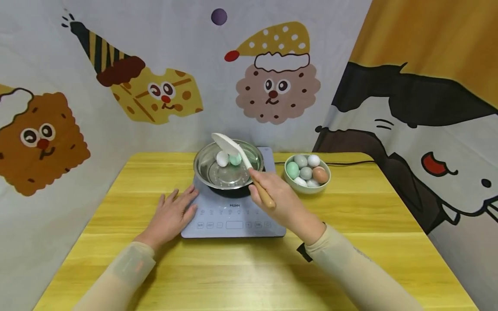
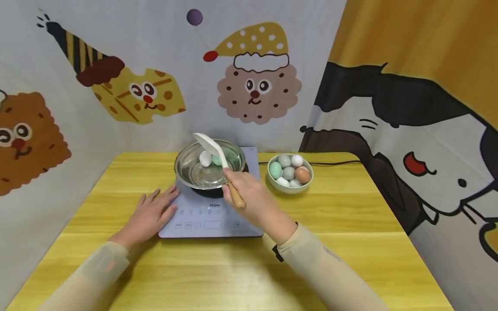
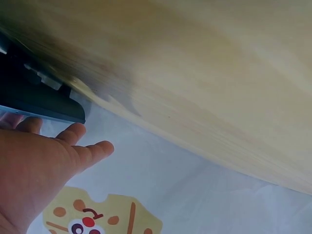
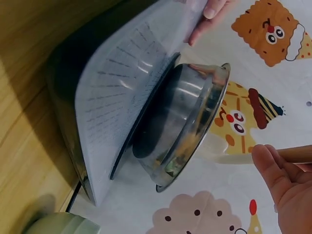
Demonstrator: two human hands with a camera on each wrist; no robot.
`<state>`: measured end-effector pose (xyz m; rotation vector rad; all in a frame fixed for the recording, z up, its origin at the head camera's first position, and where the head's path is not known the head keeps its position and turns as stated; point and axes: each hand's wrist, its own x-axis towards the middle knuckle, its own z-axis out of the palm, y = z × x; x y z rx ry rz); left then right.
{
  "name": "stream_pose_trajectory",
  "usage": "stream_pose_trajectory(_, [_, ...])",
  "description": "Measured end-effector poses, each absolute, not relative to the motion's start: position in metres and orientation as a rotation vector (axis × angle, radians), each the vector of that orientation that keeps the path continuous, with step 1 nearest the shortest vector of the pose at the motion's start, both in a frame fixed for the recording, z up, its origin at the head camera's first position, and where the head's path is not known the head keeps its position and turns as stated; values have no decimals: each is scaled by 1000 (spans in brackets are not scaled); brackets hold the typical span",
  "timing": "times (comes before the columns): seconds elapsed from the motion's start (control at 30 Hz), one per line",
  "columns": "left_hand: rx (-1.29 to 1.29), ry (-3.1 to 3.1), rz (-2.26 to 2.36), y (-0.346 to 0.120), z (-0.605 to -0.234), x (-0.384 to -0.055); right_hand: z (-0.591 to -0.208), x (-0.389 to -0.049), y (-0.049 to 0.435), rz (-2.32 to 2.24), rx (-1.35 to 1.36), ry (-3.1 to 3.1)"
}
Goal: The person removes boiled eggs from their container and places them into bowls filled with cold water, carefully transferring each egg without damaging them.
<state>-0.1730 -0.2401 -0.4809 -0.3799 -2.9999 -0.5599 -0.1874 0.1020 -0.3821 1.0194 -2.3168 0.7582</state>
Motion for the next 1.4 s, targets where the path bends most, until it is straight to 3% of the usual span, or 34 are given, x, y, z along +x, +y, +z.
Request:
stream_pose_trajectory(0.5, [-386,-3015,-577,-240,-484,-175,-390,-176,109,837,1146,-2213])
stream_pose_trajectory(0.77, [-381,-3032,-582,-239,-481,-175,-401,-164,120,1354,1061,-2038])
stream_pose_trajectory(1.0, [-371,-3039,-579,-239,-481,-175,-395,-170,131,2355,461,-1962])
stream_pose_trajectory(1.2, [-373,-3020,-602,-238,-481,-174,-390,-181,134,2632,105,-1829])
stream_pose_trajectory(1.4, [-376,-3006,-612,-238,-480,-172,-387,-185,140,2726,-47,-1727])
